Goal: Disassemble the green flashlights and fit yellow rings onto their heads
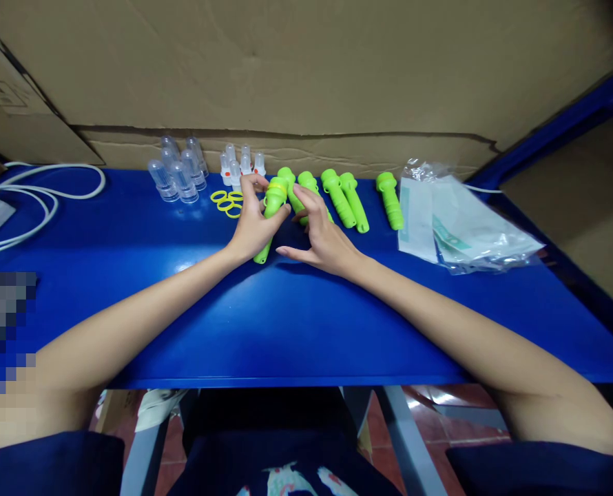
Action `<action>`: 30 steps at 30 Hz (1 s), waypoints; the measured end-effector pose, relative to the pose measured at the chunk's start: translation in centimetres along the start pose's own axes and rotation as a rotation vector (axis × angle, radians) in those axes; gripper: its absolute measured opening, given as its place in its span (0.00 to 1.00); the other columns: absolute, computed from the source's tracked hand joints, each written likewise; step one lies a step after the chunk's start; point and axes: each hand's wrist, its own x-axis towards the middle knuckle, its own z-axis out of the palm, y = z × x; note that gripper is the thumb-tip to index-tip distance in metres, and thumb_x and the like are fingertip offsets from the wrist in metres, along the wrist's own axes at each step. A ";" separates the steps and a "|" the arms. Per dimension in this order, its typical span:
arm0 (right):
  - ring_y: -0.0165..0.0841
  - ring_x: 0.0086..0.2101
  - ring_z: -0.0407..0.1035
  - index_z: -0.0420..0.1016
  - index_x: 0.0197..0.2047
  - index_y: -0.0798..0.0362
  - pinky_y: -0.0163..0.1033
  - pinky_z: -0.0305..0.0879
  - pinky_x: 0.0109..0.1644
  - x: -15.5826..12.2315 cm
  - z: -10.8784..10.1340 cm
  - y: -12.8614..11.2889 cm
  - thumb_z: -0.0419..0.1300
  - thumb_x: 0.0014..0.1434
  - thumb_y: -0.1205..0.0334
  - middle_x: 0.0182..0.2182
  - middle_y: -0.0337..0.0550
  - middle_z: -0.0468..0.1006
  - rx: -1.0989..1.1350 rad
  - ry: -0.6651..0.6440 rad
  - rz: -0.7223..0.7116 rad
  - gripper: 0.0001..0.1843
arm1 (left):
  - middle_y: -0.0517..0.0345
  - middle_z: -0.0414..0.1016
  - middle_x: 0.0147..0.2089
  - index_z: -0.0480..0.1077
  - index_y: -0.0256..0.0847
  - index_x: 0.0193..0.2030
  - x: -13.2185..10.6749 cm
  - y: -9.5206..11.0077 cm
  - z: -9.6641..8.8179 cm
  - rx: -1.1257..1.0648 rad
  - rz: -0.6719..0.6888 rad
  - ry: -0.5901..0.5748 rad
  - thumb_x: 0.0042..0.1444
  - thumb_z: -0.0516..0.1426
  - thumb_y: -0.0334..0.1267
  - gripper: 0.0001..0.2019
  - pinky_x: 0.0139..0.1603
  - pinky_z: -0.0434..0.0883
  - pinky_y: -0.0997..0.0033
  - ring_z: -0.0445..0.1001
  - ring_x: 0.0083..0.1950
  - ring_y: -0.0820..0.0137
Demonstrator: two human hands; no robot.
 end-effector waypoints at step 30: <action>0.54 0.71 0.61 0.51 0.78 0.49 0.60 0.80 0.58 0.0 0.3 0.4 0.54 0.74 0.53 0.74 0.64 0.58 0.060 0.122 -0.027 0.34 | 0.55 0.67 0.56 0.59 0.48 0.55 -0.5 0.4 0.5 0.053 0.137 -0.017 0.59 0.71 0.40 0.27 0.50 0.75 0.69 0.76 0.49 0.70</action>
